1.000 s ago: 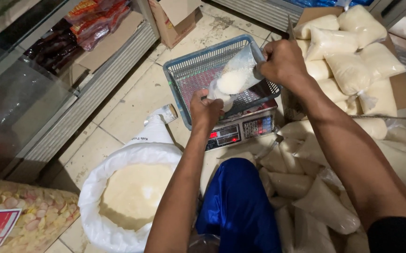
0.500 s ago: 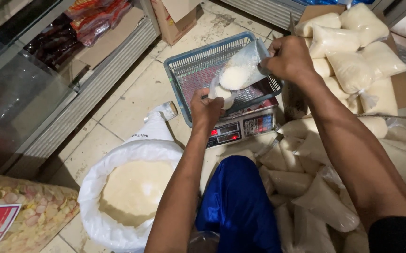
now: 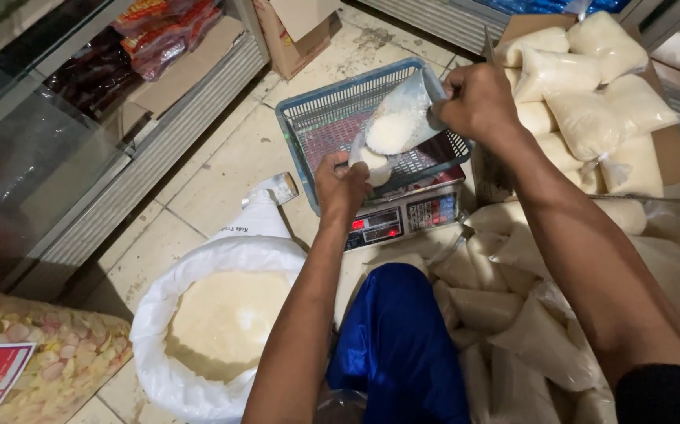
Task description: Scooping powder from a large bulk sack into smaller plastic bags and weighing them on a digital scale for individual sale.
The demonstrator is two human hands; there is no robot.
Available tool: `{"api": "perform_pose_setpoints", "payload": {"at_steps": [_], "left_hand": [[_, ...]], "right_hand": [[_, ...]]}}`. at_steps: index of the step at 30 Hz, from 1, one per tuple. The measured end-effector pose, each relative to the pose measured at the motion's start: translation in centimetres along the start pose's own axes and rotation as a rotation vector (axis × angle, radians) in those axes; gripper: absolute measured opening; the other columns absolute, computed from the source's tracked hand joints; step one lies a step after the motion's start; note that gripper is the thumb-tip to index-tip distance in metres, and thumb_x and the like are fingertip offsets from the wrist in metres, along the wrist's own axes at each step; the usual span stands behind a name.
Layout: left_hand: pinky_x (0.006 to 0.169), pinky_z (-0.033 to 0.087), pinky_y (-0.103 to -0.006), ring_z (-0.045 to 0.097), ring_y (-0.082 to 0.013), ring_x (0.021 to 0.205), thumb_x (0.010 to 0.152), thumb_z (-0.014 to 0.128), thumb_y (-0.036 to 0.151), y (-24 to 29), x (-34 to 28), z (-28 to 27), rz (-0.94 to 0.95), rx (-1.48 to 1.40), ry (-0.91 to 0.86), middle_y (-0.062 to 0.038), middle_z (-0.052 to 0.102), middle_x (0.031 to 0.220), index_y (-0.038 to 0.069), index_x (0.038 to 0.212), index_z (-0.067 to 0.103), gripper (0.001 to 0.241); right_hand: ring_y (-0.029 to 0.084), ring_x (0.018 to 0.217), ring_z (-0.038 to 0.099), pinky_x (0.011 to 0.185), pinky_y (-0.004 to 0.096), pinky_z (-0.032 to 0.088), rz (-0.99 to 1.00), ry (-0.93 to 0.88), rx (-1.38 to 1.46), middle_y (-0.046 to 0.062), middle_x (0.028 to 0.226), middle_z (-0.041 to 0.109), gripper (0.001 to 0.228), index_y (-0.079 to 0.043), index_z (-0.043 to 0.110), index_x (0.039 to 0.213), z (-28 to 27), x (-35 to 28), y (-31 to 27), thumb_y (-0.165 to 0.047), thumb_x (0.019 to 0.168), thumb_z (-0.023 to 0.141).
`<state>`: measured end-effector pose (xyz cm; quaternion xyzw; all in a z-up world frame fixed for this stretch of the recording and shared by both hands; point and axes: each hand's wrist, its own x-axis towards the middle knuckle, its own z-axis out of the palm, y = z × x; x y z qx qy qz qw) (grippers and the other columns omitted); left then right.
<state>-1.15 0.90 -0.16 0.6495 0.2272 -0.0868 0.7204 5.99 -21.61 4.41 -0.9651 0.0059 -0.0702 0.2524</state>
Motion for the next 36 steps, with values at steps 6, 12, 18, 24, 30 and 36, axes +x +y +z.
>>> {"api": "perform_pose_setpoints", "payload": {"at_steps": [6, 12, 18, 24, 30, 36], "left_hand": [[0.049, 0.053, -0.0302, 0.067, -0.0232, 0.069, 0.082, 0.061, 0.003, -0.5, 0.2, -0.3, 0.033, -0.001, 0.020, -0.017, 0.071, 0.107, 0.006, 0.115, 0.064, 0.033], [0.049, 0.052, -0.0311, 0.065, -0.0228, 0.072, 0.084, 0.061, -0.004, -2.0, 1.4, -0.5, 0.059, -0.087, 0.018, -0.015, 0.070, 0.100, 0.004, 0.113, 0.064, 0.031], [0.048, 0.048, -0.0299, 0.060, -0.0189, 0.062, 0.084, 0.060, -0.004, -1.3, 0.7, -0.8, -0.005, -0.078, 0.037, -0.014, 0.068, 0.096, 0.004, 0.120, 0.061, 0.037], [0.056, 0.054, -0.0311, 0.062, -0.0219, 0.076, 0.083, 0.058, -0.001, -1.4, 0.5, -1.2, -0.015, -0.120, 0.044, -0.014, 0.063, 0.097, 0.004, 0.119, 0.059, 0.037], [0.053, 0.052, -0.0297, 0.060, -0.0197, 0.074, 0.080, 0.058, 0.001, -1.7, 0.4, -1.5, 0.000, -0.084, 0.047, -0.012, 0.063, 0.095, 0.004, 0.117, 0.060, 0.037], [0.051, 0.050, -0.0310, 0.060, -0.0200, 0.067, 0.081, 0.060, 0.001, -2.8, 1.5, -1.2, 0.018, -0.132, 0.029, -0.014, 0.065, 0.091, 0.003, 0.118, 0.059, 0.037]], "right_hand": [[0.020, 0.061, 0.057, 0.052, 0.039, 0.050, 0.029, -0.020, 0.002, 0.005, 0.068, 0.063, 0.012, -0.010, 0.072, 0.074, -0.8, -1.2, -2.7, -0.002, 0.079, 0.081], [0.019, 0.058, 0.056, 0.051, 0.038, 0.051, -0.007, 0.004, -0.006, 0.005, 0.065, 0.063, 0.013, -0.009, 0.073, 0.074, -0.4, -1.0, -2.2, 0.001, 0.077, 0.081], [0.019, 0.058, 0.056, 0.052, 0.038, 0.052, -0.008, 0.009, -0.021, 0.006, 0.066, 0.062, 0.017, -0.009, 0.070, 0.072, -0.3, -0.8, -2.1, 0.000, 0.082, 0.081], [0.016, 0.062, 0.048, 0.057, 0.035, 0.043, 0.034, 0.012, -0.039, 0.002, 0.062, 0.051, 0.031, -0.013, 0.059, 0.063, 0.3, 0.2, -0.2, -0.009, 0.081, 0.084], [0.013, 0.062, 0.053, 0.054, 0.032, 0.050, 0.100, 0.015, 0.089, 0.000, 0.066, 0.056, 0.032, -0.015, 0.059, 0.066, -0.5, -0.3, -0.6, -0.004, 0.078, 0.087], [0.016, 0.061, 0.063, 0.041, 0.031, 0.052, 0.170, -0.011, 0.183, 0.005, 0.074, 0.064, 0.031, -0.013, 0.060, 0.067, -1.3, -0.8, -1.7, 0.000, 0.075, 0.087]]}}
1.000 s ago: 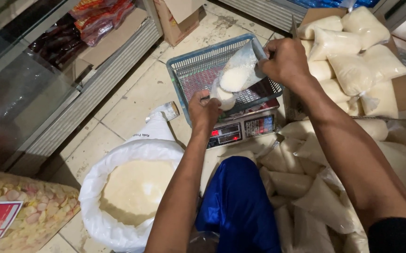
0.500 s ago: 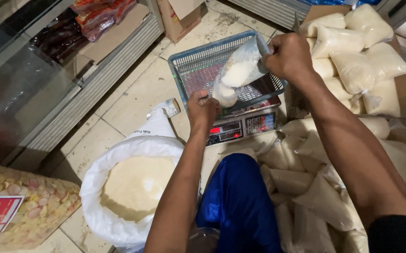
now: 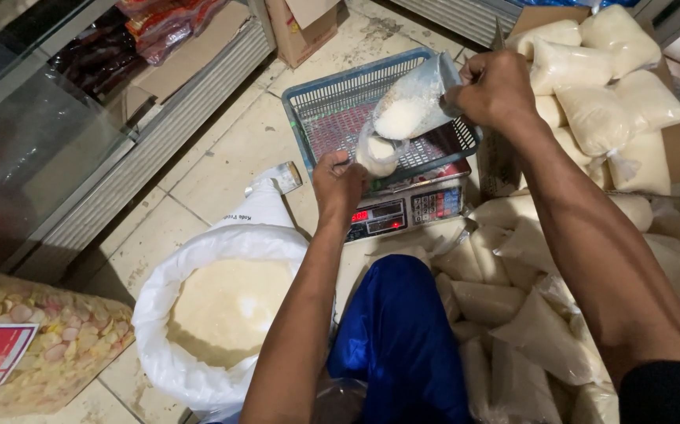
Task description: Scooping powder from a large bulk sack into smaller plastic bags and weighing them on a digital scale for individual sale.
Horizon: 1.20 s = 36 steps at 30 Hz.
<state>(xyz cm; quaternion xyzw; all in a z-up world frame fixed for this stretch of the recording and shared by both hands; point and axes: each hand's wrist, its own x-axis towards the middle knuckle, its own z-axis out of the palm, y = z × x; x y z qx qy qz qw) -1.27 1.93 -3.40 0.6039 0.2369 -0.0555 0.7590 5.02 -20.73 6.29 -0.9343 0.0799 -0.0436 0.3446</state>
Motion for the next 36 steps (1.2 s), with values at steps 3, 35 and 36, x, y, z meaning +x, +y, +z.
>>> {"api": "perform_pose_setpoints", "payload": {"at_steps": [3, 35, 36], "left_hand": [[0.053, 0.051, -0.0313, 0.062, -0.0206, 0.070, 0.085, 0.059, 0.001, -0.2, 0.2, 0.1, 0.002, -0.028, -0.007, -0.014, 0.066, 0.093, 0.003, 0.119, 0.058, 0.034], [0.065, 0.066, -0.0422, 0.074, -0.0288, 0.081, 0.089, 0.066, 0.009, -20.0, -6.3, -29.7, -0.131, -0.147, 0.611, -0.019, 0.065, 0.107, -0.002, 0.121, 0.060, 0.034], [0.067, 0.064, -0.0399, 0.072, -0.0270, 0.081, 0.090, 0.066, 0.009, -20.3, -7.3, -30.1, -0.133, -0.131, 0.616, -0.018, 0.064, 0.109, -0.003, 0.124, 0.060, 0.037]], "right_hand": [[0.016, 0.061, 0.063, 0.044, 0.031, 0.054, 0.035, -0.017, 0.006, 0.004, 0.075, 0.064, 0.031, -0.014, 0.059, 0.068, -0.2, -0.3, -0.6, 0.000, 0.078, 0.084], [0.035, 0.083, 0.072, 0.071, 0.049, 0.056, -0.708, -0.377, -0.156, 0.015, 0.089, 0.072, 0.016, -0.012, 0.068, 0.094, 32.7, -18.7, -1.7, -0.025, 0.086, 0.063], [0.025, 0.075, 0.071, 0.060, 0.040, 0.056, -0.857, -0.203, -0.342, 0.006, 0.090, 0.071, 0.011, -0.017, 0.069, 0.093, 34.0, -20.5, -1.8, -0.023, 0.085, 0.065]]}}
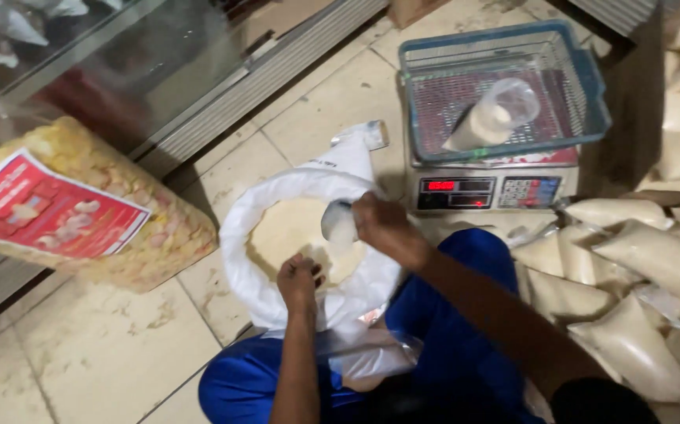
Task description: Scooping powder from a large bulk sack into smaller plastic bags and weighing them on a digital scale for individual sale.
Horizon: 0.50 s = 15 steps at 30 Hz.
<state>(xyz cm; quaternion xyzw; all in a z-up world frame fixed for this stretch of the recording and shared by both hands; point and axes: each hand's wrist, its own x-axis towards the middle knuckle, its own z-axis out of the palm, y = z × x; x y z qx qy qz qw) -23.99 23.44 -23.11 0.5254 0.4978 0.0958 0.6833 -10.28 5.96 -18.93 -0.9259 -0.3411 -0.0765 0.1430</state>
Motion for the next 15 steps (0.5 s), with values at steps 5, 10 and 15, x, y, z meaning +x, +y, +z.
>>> {"api": "perform_pose_setpoints", "payload": {"at_steps": [5, 10, 15], "left_hand": [[0.068, 0.064, -0.0368, 0.073, -0.0260, 0.080, 0.099, 0.062, 0.024, 2.3, -5.1, -1.8, -0.043, -0.095, -0.054, -0.015, 0.069, 0.102, 0.000, 0.124, 0.064, 0.035], [0.066, 0.062, -0.0305, 0.073, -0.0251, 0.081, 0.092, 0.072, 0.019, 0.8, -4.9, -1.7, 0.050, -0.132, -0.057, -0.016, 0.066, 0.096, -0.006, 0.106, 0.066, 0.029], [0.068, 0.062, -0.0374, 0.073, -0.0263, 0.083, 0.094, 0.074, 0.021, 0.9, -5.8, -1.3, 0.137, -0.028, -0.067, -0.017, 0.068, 0.102, -0.001, 0.090, 0.063, 0.024]], "right_hand": [[0.024, 0.067, 0.068, 0.046, 0.040, 0.056, -0.124, 0.195, -0.164, 0.000, 0.104, 0.068, 0.020, -0.024, 0.076, 0.092, 1.8, -2.4, -5.9, -0.020, 0.079, 0.061], [0.021, 0.072, 0.065, 0.051, 0.030, 0.053, -0.380, 0.272, -0.049, 0.004, 0.116, 0.066, 0.009, -0.019, 0.069, 0.086, 0.4, -4.2, -7.8, -0.014, 0.089, 0.061], [0.017, 0.063, 0.062, 0.046, 0.029, 0.050, -0.277, 0.304, -0.001, 0.001, 0.112, 0.066, 0.016, -0.017, 0.066, 0.080, -0.1, -5.8, -7.4, -0.014, 0.095, 0.060]]}}
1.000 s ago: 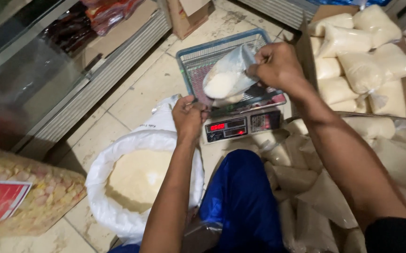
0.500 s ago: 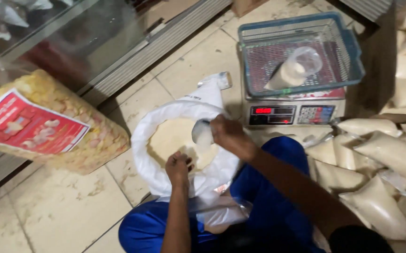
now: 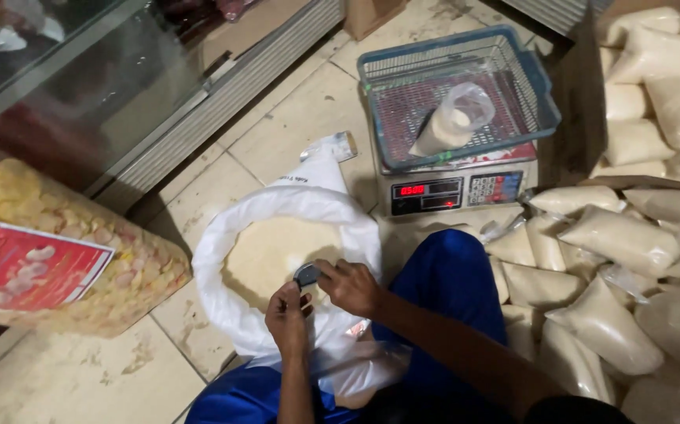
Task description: Scooping powder from a large bulk sack into smaller plastic bags and weighing them on a digital scale for individual sale.
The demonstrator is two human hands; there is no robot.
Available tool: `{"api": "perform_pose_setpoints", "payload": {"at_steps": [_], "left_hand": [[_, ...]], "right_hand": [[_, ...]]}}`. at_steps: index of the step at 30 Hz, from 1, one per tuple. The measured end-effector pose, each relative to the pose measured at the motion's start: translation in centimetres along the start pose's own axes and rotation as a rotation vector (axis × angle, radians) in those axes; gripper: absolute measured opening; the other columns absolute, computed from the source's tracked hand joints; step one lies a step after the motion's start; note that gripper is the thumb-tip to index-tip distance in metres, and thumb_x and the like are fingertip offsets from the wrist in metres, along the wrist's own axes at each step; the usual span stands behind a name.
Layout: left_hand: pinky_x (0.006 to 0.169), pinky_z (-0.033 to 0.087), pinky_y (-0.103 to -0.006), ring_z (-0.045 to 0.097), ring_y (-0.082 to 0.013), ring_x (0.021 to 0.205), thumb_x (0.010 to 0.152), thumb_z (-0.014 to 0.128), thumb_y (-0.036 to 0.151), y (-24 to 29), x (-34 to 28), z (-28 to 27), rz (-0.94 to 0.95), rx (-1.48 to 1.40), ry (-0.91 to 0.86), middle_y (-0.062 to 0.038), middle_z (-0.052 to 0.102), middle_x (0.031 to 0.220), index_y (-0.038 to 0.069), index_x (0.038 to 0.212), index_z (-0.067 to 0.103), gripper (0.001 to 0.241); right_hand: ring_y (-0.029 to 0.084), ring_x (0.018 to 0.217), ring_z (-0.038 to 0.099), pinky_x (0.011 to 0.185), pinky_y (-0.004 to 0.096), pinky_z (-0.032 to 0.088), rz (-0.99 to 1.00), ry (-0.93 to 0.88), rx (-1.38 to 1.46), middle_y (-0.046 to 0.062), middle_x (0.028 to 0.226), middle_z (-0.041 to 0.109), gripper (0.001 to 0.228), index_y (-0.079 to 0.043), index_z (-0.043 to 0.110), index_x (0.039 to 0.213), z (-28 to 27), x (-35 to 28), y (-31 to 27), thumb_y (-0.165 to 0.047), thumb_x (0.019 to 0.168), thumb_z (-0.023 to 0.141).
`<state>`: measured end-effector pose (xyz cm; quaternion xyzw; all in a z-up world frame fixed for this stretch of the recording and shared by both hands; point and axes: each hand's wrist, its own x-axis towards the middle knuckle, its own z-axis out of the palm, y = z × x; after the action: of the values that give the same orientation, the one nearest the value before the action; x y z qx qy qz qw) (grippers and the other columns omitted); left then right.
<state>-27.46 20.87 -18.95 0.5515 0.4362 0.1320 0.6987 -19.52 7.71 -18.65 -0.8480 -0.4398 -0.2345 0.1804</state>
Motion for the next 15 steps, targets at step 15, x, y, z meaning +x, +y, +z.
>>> {"api": "perform_pose_setpoints", "payload": {"at_steps": [15], "left_hand": [[0.085, 0.059, -0.0512, 0.070, -0.0439, 0.102, 0.085, 0.078, 0.021, 1.2, 1.4, 10.9, 0.465, 0.451, -0.332, -0.024, 0.072, 0.098, 0.004, 0.108, 0.073, 0.029]], "right_hand": [[0.041, 0.097, 0.072, 0.082, 0.049, 0.058, 0.752, -0.432, 0.469, 0.018, 0.100, 0.073, 0.029, -0.009, 0.074, 0.111, -3.2, -2.1, 8.0, -0.029, 0.091, 0.072]]}}
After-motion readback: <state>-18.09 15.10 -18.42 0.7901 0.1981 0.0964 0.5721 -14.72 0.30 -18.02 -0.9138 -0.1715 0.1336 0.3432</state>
